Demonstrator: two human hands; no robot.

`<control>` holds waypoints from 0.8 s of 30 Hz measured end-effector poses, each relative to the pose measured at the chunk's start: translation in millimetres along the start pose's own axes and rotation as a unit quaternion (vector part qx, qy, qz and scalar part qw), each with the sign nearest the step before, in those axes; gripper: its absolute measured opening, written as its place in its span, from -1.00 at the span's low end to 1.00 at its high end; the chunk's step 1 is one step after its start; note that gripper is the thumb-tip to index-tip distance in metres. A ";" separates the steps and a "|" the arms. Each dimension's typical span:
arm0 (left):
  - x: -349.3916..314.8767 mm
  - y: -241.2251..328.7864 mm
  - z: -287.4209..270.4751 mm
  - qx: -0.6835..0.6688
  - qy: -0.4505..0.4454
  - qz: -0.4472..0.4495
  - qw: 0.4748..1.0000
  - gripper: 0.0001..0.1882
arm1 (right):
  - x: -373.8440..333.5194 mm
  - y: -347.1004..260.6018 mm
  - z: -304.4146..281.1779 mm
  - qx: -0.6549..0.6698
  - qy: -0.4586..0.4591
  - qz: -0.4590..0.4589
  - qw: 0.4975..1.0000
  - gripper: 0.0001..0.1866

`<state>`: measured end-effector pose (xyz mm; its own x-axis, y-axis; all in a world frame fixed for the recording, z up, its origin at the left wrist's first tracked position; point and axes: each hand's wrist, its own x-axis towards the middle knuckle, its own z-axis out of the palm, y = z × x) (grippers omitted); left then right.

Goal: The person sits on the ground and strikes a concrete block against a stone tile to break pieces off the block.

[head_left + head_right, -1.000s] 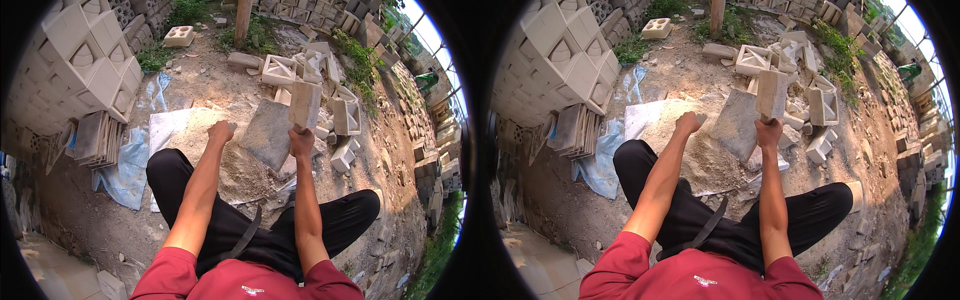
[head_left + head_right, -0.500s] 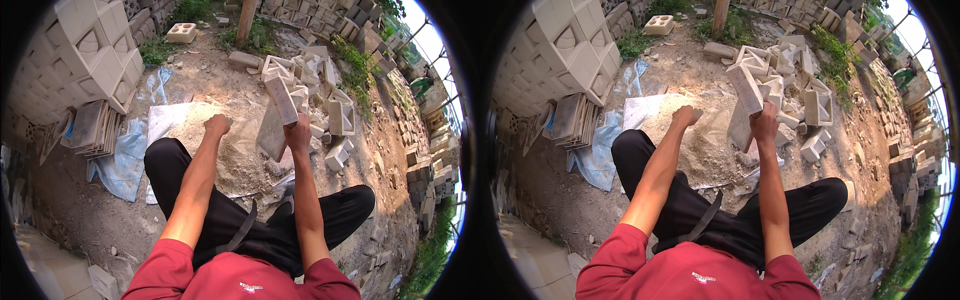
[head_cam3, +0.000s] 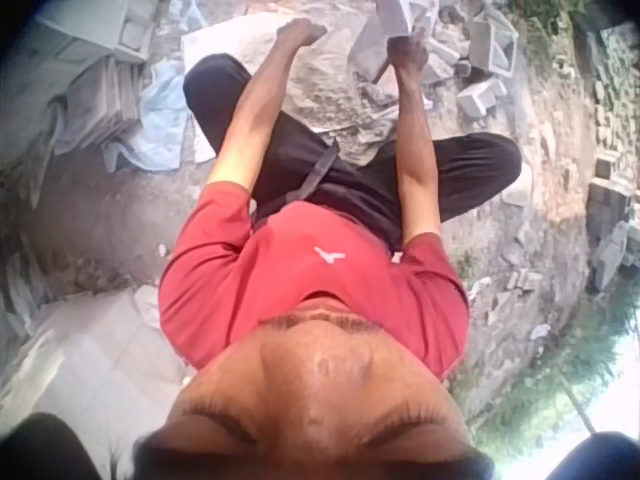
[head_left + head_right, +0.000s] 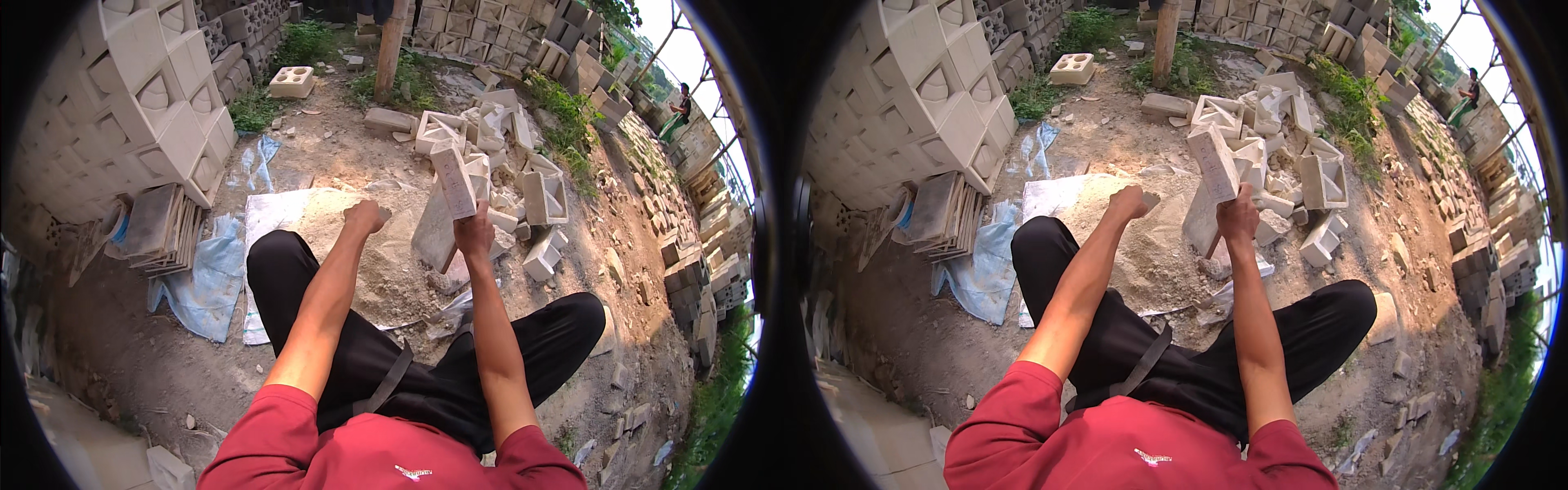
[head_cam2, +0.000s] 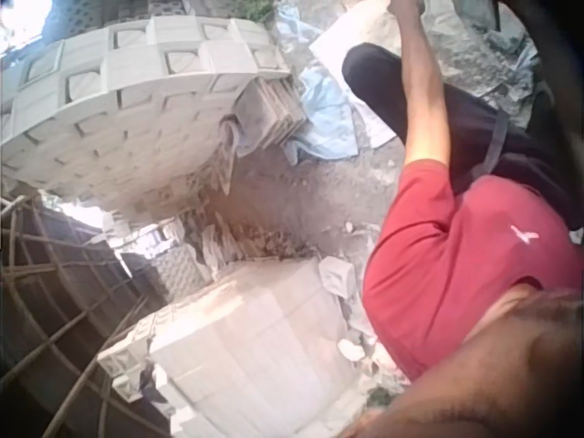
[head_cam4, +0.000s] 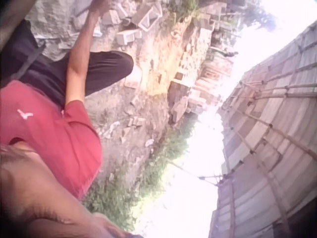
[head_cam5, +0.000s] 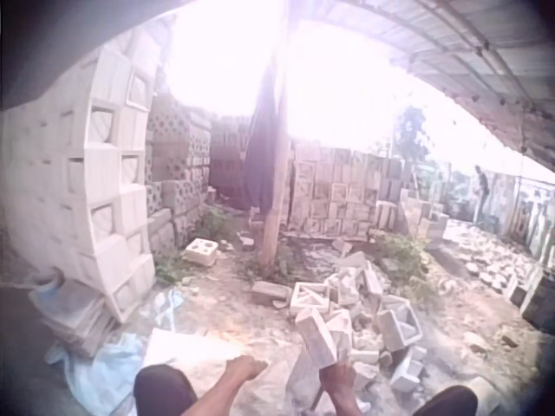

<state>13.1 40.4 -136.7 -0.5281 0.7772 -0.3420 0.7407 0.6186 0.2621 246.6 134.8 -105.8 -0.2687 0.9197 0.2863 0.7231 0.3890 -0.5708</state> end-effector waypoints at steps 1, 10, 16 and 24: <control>0.1 -2.1 -1.7 0.013 0.002 0.010 1.000 -0.65 | 2.0 10.5 2.2 0.019 0.030 -0.005 0.999 -0.55; -9.9 -24.3 -1.7 0.001 0.037 -0.035 0.999 -0.65 | 15.6 78.6 4.9 0.241 0.151 0.137 0.949 -0.58; -7.2 -29.7 -6.5 -0.064 0.052 -0.101 0.991 -0.60 | 11.1 92.3 46.6 0.442 0.073 0.196 0.872 -0.75; 4.6 -60.7 5.3 -0.091 0.053 -0.088 0.991 -0.56 | 20.8 169.6 114.7 0.339 -0.053 0.137 0.929 -0.69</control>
<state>-32.1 5.9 -159.0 -0.6902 0.6569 -0.3035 0.5509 0.7489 0.3683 290.7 226.1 -284.9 -0.2208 0.9753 0.0018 0.2157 0.0507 -0.9751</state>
